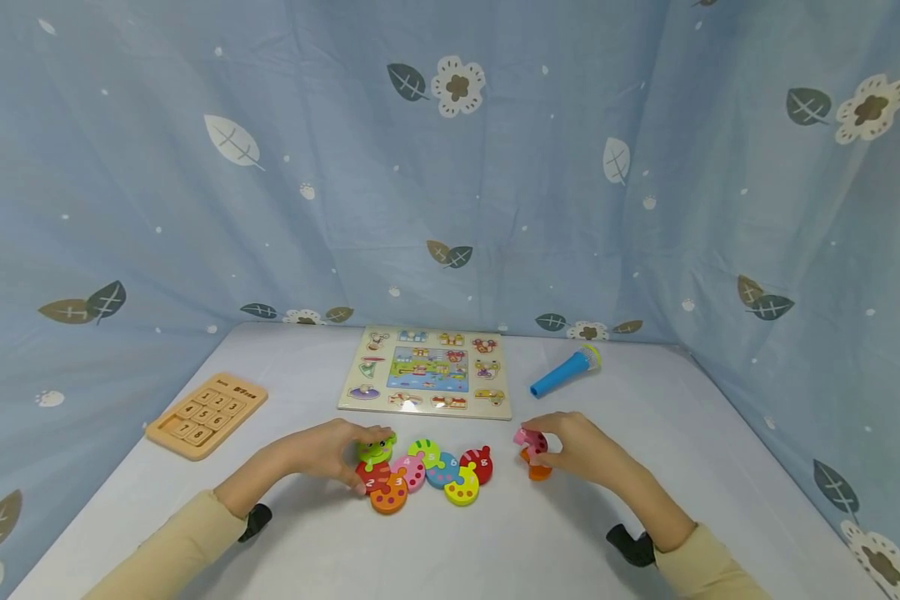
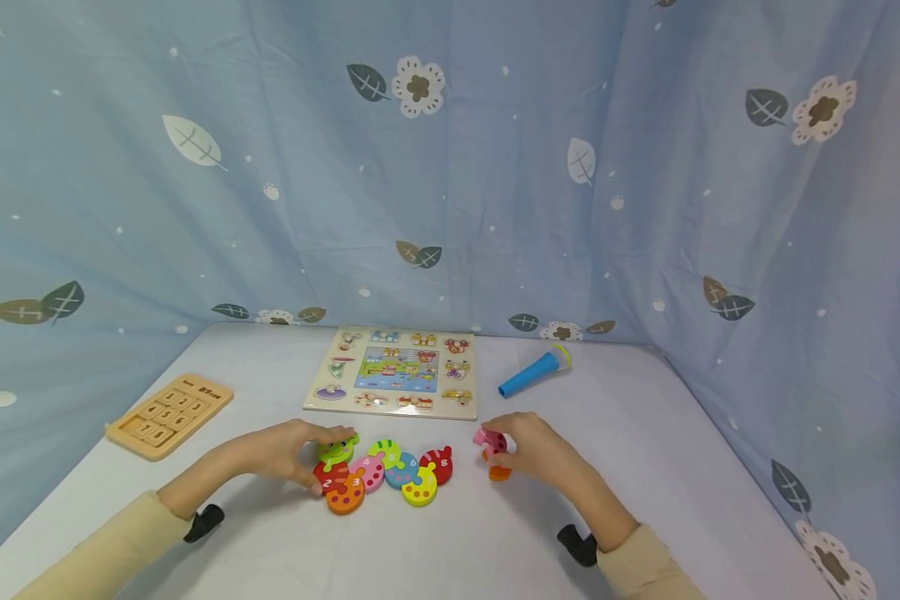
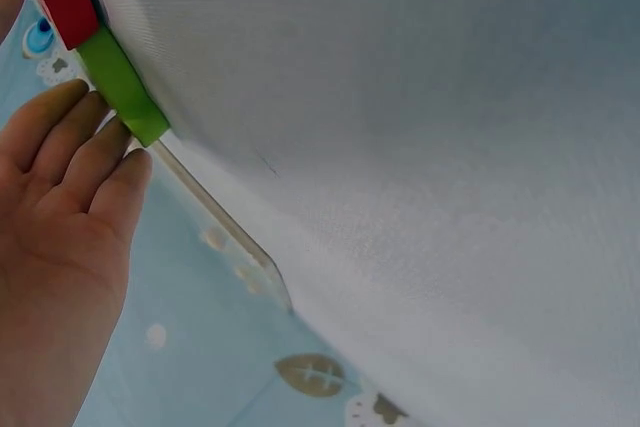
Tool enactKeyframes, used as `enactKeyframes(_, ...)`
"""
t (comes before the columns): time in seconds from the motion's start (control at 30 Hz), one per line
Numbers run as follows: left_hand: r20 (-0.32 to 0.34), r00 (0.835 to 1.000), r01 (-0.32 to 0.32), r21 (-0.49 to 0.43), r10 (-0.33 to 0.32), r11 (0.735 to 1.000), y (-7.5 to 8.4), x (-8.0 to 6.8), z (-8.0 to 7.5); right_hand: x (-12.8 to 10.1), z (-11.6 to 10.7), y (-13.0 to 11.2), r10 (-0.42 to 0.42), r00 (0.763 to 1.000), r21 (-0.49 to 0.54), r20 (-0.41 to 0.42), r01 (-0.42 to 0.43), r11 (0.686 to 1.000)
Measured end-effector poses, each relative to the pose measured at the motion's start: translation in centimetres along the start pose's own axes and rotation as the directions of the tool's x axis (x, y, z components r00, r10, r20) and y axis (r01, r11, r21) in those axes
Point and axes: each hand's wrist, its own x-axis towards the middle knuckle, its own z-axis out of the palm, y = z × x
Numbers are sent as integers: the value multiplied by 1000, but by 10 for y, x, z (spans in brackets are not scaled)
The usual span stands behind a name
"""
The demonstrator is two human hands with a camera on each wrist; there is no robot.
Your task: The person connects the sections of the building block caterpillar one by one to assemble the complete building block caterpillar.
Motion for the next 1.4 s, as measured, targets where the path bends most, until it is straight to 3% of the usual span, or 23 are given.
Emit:
enactKeyframes(0.7, -5, 1000, 9, -52, -9, 999, 0, 0, 0, 27, 14, -14, -9, 998, 93, 63, 4, 996)
enactKeyframes(1.4, -12, 1000, -17, -47, 16, 999, -4, 0, 1, 44, 31, -11, -14, 991, 55, 136, 6, 998)
